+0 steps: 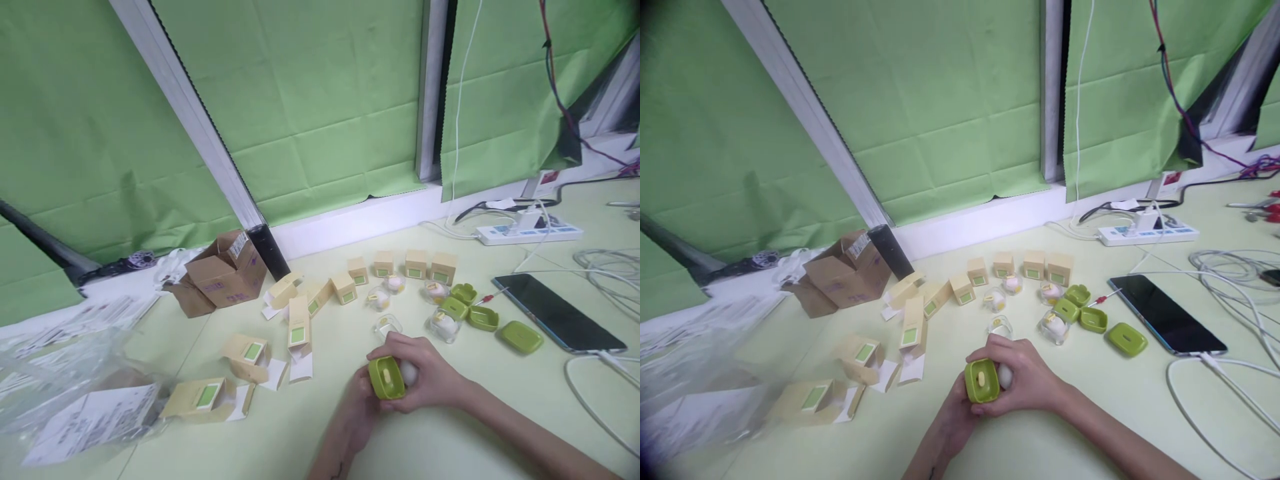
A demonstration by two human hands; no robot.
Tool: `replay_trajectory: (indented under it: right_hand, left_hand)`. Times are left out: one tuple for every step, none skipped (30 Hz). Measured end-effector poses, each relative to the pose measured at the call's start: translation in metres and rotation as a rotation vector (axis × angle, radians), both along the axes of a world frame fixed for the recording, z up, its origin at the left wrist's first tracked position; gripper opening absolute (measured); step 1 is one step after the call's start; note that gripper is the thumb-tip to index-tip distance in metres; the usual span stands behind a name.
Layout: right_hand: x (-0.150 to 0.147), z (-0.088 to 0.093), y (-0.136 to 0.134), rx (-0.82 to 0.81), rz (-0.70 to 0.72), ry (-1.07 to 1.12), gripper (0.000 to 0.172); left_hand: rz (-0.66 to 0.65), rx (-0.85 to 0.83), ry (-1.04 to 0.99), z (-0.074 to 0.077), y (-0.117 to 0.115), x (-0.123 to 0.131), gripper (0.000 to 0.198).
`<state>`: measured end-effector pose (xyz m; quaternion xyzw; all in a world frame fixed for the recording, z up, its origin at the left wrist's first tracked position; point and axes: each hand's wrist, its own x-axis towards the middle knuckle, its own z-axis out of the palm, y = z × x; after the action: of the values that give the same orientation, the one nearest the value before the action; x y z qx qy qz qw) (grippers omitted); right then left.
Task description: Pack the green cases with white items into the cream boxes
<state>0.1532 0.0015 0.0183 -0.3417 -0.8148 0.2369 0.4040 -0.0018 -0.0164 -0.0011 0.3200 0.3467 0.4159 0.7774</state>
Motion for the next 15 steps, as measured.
replay_trajectory:
  right_hand:
    - [0.000, 0.000, 0.000, 0.014, -0.007, 0.009, 0.047]
    - [0.001, 0.000, 0.001, 0.020, -0.013, 0.006, 0.046]
    - [0.001, 0.001, 0.001, 0.017, -0.017, -0.007, 0.046]
    - [0.001, 0.002, 0.001, 0.008, -0.018, -0.028, 0.046]
    - [0.001, 0.003, 0.001, -0.005, -0.018, -0.051, 0.047]
    - [0.001, 0.004, 0.001, -0.024, -0.015, -0.067, 0.047]
    - [0.001, 0.004, 0.000, -0.043, -0.013, -0.072, 0.046]
    - [0.002, 0.005, 0.000, -0.061, -0.010, -0.064, 0.045]
    - [0.002, 0.006, -0.001, -0.074, -0.002, -0.048, 0.043]
    - [0.003, 0.006, -0.001, -0.080, 0.007, -0.025, 0.042]
    - [0.004, 0.007, -0.002, -0.080, 0.016, 0.000, 0.040]
    - [0.005, 0.007, -0.003, -0.070, 0.024, 0.024, 0.040]
    - [0.006, 0.008, -0.004, -0.055, 0.031, 0.043, 0.040]
    - [0.007, 0.010, -0.005, -0.042, 0.037, 0.056, 0.040]
    - [0.009, 0.012, -0.005, -0.034, 0.033, 0.066, 0.040]
  left_hand:
    - [-0.006, 0.002, -0.018, 0.000, 0.001, 0.000, 0.021]
    - [-0.008, 0.009, -0.032, 0.000, 0.001, 0.000, 0.021]
    - [0.000, 0.020, -0.035, -0.001, 0.002, 0.001, 0.020]
    - [-0.001, 0.030, -0.038, -0.003, 0.002, 0.001, 0.019]
    - [-0.004, 0.040, -0.037, -0.005, 0.002, 0.001, 0.018]
    - [-0.007, 0.049, -0.035, -0.008, 0.002, 0.001, 0.018]
    - [-0.011, 0.058, -0.030, -0.010, 0.002, 0.001, 0.021]
    - [-0.016, 0.065, -0.024, -0.013, 0.002, 0.001, 0.025]
    - [-0.021, 0.076, -0.015, -0.014, 0.002, 0.001, 0.028]
    - [-0.026, 0.095, -0.005, -0.015, 0.001, 0.000, 0.031]
    - [-0.030, 0.124, 0.006, -0.015, 0.001, 0.000, 0.031]
    - [-0.034, 0.160, 0.018, -0.015, -0.001, 0.000, 0.032]
    - [-0.037, 0.193, 0.024, -0.013, -0.002, 0.001, 0.032]
    - [-0.043, 0.222, 0.029, -0.010, -0.003, 0.001, 0.034]
    - [-0.052, 0.254, 0.044, -0.006, -0.004, 0.001, 0.035]
